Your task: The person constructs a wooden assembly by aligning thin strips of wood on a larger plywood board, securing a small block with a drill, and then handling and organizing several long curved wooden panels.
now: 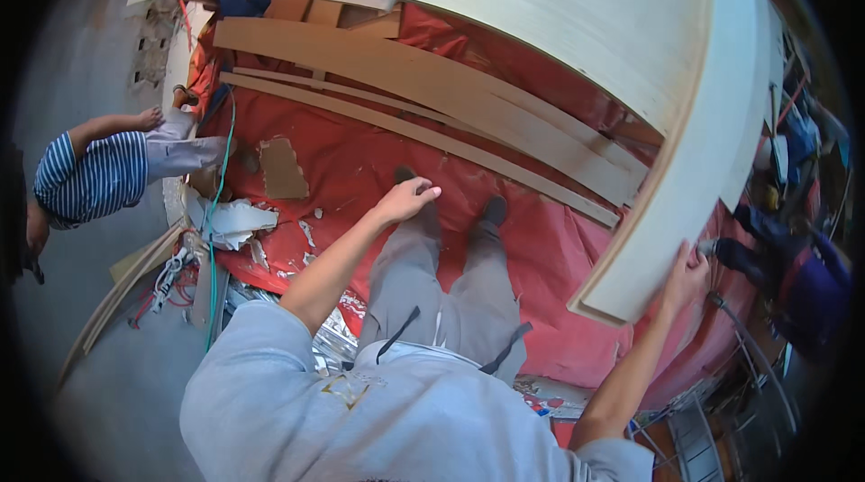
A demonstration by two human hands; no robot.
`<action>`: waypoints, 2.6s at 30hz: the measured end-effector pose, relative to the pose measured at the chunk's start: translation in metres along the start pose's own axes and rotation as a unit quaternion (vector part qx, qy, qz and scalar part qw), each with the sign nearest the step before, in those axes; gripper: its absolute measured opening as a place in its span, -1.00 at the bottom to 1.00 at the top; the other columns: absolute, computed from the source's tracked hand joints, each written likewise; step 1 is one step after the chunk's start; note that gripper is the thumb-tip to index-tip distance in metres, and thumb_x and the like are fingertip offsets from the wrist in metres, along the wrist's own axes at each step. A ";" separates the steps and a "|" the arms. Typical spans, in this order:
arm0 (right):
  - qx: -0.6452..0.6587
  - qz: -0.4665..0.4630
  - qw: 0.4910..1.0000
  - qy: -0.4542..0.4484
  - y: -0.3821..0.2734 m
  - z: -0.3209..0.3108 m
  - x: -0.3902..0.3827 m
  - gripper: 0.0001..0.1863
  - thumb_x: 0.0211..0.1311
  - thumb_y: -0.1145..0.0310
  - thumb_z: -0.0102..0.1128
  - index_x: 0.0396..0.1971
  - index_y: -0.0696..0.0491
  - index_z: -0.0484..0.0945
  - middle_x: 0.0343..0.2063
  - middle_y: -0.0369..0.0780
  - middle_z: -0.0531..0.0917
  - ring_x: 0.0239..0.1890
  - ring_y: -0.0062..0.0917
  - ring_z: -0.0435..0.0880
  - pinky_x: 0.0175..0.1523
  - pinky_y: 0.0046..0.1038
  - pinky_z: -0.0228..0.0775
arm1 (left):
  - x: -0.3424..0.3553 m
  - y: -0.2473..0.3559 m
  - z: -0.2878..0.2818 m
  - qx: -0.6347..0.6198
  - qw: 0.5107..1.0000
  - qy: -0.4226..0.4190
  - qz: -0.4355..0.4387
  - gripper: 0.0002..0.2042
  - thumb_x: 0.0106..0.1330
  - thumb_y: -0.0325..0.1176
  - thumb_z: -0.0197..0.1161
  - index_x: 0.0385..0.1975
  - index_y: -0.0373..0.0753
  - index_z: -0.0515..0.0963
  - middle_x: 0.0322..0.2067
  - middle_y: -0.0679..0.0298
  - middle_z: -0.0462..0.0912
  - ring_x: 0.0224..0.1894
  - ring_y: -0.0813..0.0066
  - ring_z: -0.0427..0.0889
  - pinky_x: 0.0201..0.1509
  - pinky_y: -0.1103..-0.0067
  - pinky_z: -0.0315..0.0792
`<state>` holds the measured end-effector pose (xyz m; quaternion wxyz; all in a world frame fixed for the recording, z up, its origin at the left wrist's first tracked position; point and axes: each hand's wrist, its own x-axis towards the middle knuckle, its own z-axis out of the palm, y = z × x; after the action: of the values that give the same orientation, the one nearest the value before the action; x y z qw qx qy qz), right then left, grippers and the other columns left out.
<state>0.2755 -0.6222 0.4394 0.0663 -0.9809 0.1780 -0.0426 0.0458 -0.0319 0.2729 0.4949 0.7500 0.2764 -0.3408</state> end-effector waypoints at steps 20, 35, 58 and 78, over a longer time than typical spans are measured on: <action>0.019 -0.447 0.777 -0.443 -0.530 0.709 -0.111 0.42 -0.21 -0.09 0.84 0.60 0.23 0.15 0.49 0.12 0.42 0.58 -0.10 0.36 0.62 -0.20 0.22 | 0.205 -0.192 0.049 -0.192 0.978 0.028 -0.072 -0.57 0.57 0.04 0.17 0.07 -0.21 0.66 -0.08 -0.08 0.79 0.02 -0.19 0.76 0.10 0.06 0.57; -0.044 -0.545 0.774 -0.321 -0.558 0.667 -0.192 -0.21 -0.01 0.02 0.72 0.13 0.13 0.54 -0.09 0.00 0.71 0.07 -0.03 0.73 0.22 -0.06 0.54 | 0.215 -0.188 -0.002 -0.252 0.963 0.087 -0.046 -0.53 0.59 0.04 0.19 0.17 -0.25 0.63 0.00 -0.01 0.78 0.07 -0.03 0.75 0.14 0.25 0.59; -0.030 -0.541 0.755 -0.368 -0.508 0.642 -0.245 -0.54 0.11 0.16 0.54 -0.07 0.10 0.65 -0.44 0.07 0.77 -0.31 0.06 0.80 -0.21 0.05 0.62 | 0.222 -0.188 -0.007 -0.318 0.937 0.141 -0.035 -0.54 0.54 0.00 0.26 0.15 -0.27 0.63 -0.05 -0.01 0.80 0.02 0.02 0.80 0.10 0.25 0.61; 0.072 -0.465 0.821 -0.323 -0.417 0.416 -0.360 -0.88 0.27 0.28 0.27 -0.33 -0.01 0.67 -0.39 -0.05 0.75 -0.33 -0.10 0.80 -0.23 -0.01 0.64 | 0.236 -0.283 -0.057 -0.797 0.591 0.117 -0.042 -0.47 0.65 0.07 0.07 0.40 -0.15 0.48 0.11 0.20 0.75 -0.05 0.24 0.79 0.09 0.22 0.66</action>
<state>0.1271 -0.0595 0.0678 0.1623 -0.8970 -0.3349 0.2385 -0.0080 0.1407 -0.0528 0.8438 0.0765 0.5243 0.0857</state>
